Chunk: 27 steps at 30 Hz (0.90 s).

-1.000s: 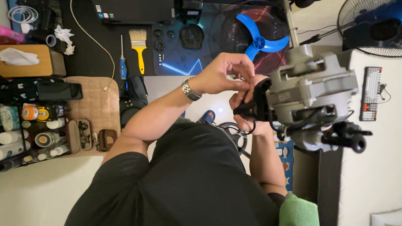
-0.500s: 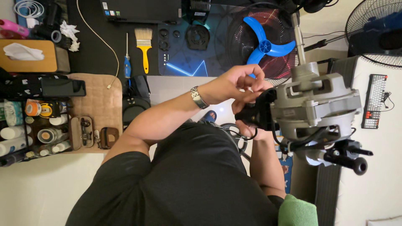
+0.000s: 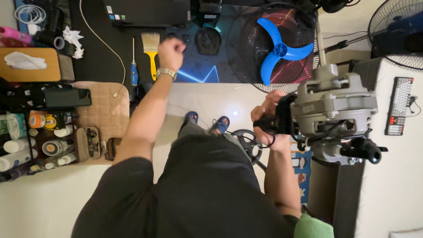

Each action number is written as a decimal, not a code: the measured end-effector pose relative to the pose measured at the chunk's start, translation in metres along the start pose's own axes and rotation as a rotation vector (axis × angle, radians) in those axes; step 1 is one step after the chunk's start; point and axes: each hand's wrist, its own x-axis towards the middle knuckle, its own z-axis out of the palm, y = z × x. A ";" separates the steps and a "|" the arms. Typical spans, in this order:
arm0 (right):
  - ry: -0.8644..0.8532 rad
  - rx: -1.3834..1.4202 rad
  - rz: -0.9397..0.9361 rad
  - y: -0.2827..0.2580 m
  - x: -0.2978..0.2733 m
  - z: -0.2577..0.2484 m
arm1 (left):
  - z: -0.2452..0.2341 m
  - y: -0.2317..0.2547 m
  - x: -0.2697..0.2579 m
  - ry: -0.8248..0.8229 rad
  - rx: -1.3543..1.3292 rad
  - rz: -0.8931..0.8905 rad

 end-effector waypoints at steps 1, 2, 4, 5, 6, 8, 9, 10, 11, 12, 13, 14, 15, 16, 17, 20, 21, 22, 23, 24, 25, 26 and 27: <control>0.112 0.380 0.181 0.000 -0.003 -0.007 | 0.011 -0.029 -0.005 -0.083 0.102 -0.009; 0.221 0.763 0.360 -0.003 -0.006 -0.014 | 0.024 -0.052 -0.007 -0.166 0.206 -0.016; 0.248 0.806 0.384 -0.001 -0.011 -0.016 | 0.052 -0.079 -0.009 -0.134 0.188 0.005; 0.175 0.460 0.253 -0.001 -0.017 -0.012 | 0.063 -0.088 -0.017 -0.123 0.180 0.003; 0.098 0.114 0.126 -0.002 -0.022 -0.009 | 0.074 -0.093 -0.018 -0.151 0.199 -0.001; 0.129 -0.089 0.089 -0.009 -0.026 -0.009 | 0.091 -0.099 -0.006 -0.203 0.240 0.002; 0.146 -0.193 0.078 -0.013 -0.028 -0.009 | 0.099 -0.102 0.000 -0.255 0.322 -0.034; 0.167 -0.198 0.063 -0.012 -0.028 -0.008 | 0.104 -0.106 0.006 -0.307 0.405 -0.068; 0.193 -0.204 0.046 -0.011 -0.030 -0.007 | 0.109 -0.109 0.011 -0.361 0.487 -0.097; 0.218 -0.211 0.029 -0.011 -0.033 -0.005 | 0.111 -0.113 0.010 -0.370 0.494 -0.115; 0.218 -0.221 0.013 -0.011 -0.032 -0.006 | 0.113 -0.117 0.013 -0.368 0.502 -0.129; 0.218 -0.232 -0.003 -0.011 -0.033 -0.005 | 0.116 -0.119 0.017 -0.366 0.509 -0.143; 0.216 -0.239 -0.011 -0.011 -0.035 -0.004 | 0.116 -0.119 0.018 -0.380 0.502 -0.161; 0.222 -0.217 -0.007 -0.011 -0.036 -0.004 | 0.116 -0.119 0.018 -0.394 0.496 -0.180; 0.223 -0.194 -0.007 -0.010 -0.035 -0.004 | 0.115 -0.116 0.020 -0.403 0.489 -0.199; 0.288 -0.155 0.005 -0.007 -0.031 -0.002 | 0.104 -0.101 0.021 -0.409 0.499 -0.128; 0.315 -0.146 0.017 -0.005 -0.031 -0.002 | 0.097 -0.093 0.017 -0.352 0.495 -0.047; 0.308 -0.133 0.030 -0.004 -0.032 -0.002 | 0.086 -0.073 0.013 -0.294 0.490 0.034; 0.299 -0.119 0.036 0.000 -0.030 -0.002 | 0.075 -0.051 0.011 -0.230 0.487 0.120; 0.290 -0.104 0.041 0.005 -0.029 -0.003 | 0.066 -0.025 0.005 -0.173 0.402 0.204; 0.271 0.022 0.030 0.012 -0.028 -0.005 | 0.058 0.003 -0.007 -0.121 0.313 0.288; 0.251 0.149 0.019 0.022 -0.024 -0.008 | 0.049 0.032 -0.018 -0.181 0.030 0.290; 0.238 0.277 0.002 0.032 -0.023 -0.009 | 0.039 0.062 -0.030 -0.247 -0.254 0.295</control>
